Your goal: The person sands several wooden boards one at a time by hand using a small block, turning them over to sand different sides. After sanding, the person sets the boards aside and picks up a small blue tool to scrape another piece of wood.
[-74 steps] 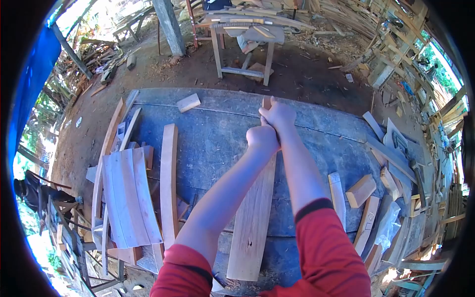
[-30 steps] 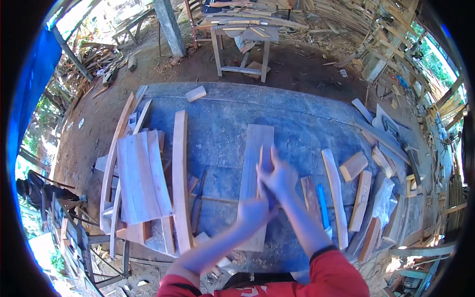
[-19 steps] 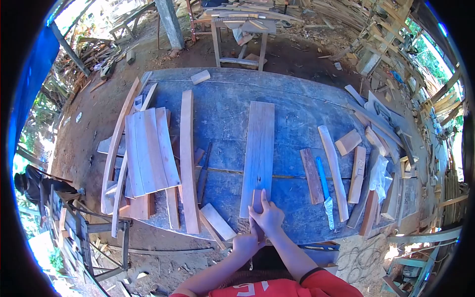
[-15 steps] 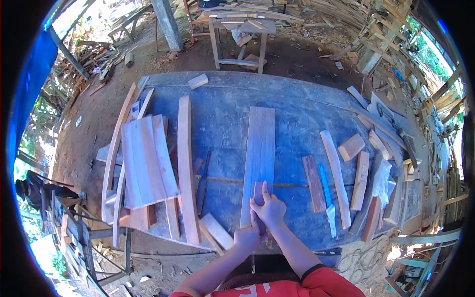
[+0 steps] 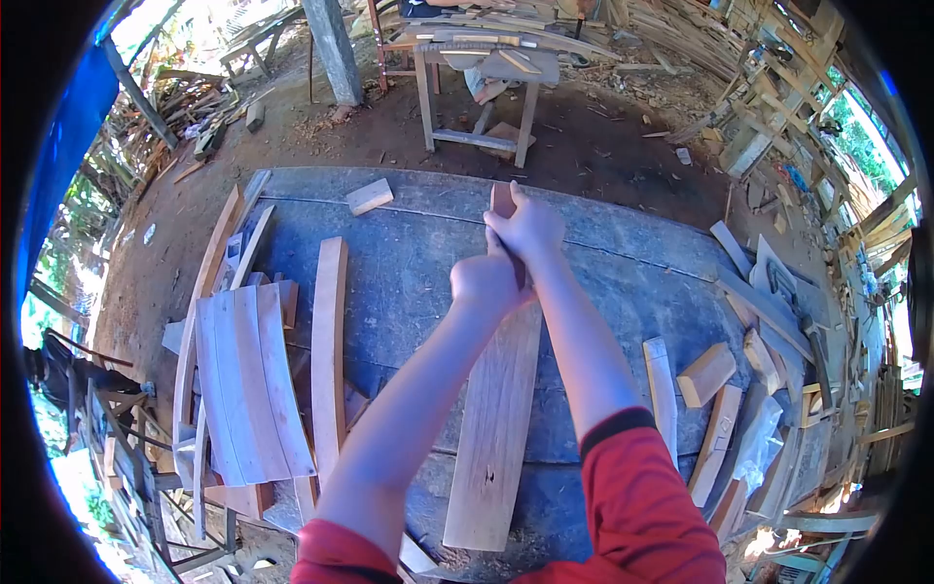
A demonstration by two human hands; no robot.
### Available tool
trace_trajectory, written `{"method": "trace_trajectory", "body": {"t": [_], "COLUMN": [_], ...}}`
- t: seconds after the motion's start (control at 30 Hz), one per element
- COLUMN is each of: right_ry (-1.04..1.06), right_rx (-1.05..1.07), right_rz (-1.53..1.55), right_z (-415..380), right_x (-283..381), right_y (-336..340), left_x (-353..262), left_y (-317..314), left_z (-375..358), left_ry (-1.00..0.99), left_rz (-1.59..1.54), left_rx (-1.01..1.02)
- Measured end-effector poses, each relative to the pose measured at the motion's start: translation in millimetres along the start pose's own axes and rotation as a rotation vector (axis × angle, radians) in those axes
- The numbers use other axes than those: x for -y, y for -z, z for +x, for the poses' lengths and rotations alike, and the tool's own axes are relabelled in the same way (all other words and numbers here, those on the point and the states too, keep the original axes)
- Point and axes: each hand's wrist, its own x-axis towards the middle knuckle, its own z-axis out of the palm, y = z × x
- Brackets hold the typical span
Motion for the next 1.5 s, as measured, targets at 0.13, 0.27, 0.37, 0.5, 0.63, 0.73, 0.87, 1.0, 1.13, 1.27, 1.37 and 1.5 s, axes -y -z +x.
{"method": "trace_trajectory", "body": {"t": [0.13, 0.27, 0.37, 0.5, 0.63, 0.73, 0.87, 1.0, 1.13, 1.27, 1.37, 1.5], "right_ry": [-0.078, 0.014, 0.075, 0.079, 0.061, 0.032, -0.009, -0.086, -0.150, -0.099, -0.071, -0.060], "right_rx": [-0.011, -0.003, -0.016, 0.048, -0.094, -0.145, -0.174, -0.106, 0.140, -0.002, 0.014, 0.033], "right_rz": [0.053, 0.056, 0.033, -0.042, -0.049, -0.048, -0.087, -0.111, -0.121, -0.041, -0.018, 0.100], "right_z": [-106, -259, -365, -444, -458, -423, -315, -116, 19, -19, -120, -290], "right_x": [8, 4, 8, 21, 20, 17, 6, -17, -16, 7, 15, 22], "right_y": [26, 7, -11, -10, -20, -29, -47, -62, -33, 12, 28, 8], "left_x": [-1, -13, -10, -7, 1, 4, 14, 19, 5, -1, -3, -4], "left_y": [-19, -80, -131, -155, -175, -172, -141, -96, -10, 20, -13, -96], "left_z": [-108, -252, -346, -422, -430, -394, -282, -78, 36, -25, -116, -279], "left_ry": [-0.091, -0.036, -0.022, -0.034, -0.094, -0.108, -0.146, -0.098, 0.010, -0.038, -0.073, -0.104], "left_rz": [0.067, -0.087, -0.145, -0.068, -0.032, -0.012, 0.055, 0.047, 0.017, 0.100, 0.056, -0.029], "left_rx": [-0.072, 0.065, 0.116, 0.256, 0.165, 0.138, 0.023, 0.093, 0.103, -0.009, -0.003, -0.028]}}
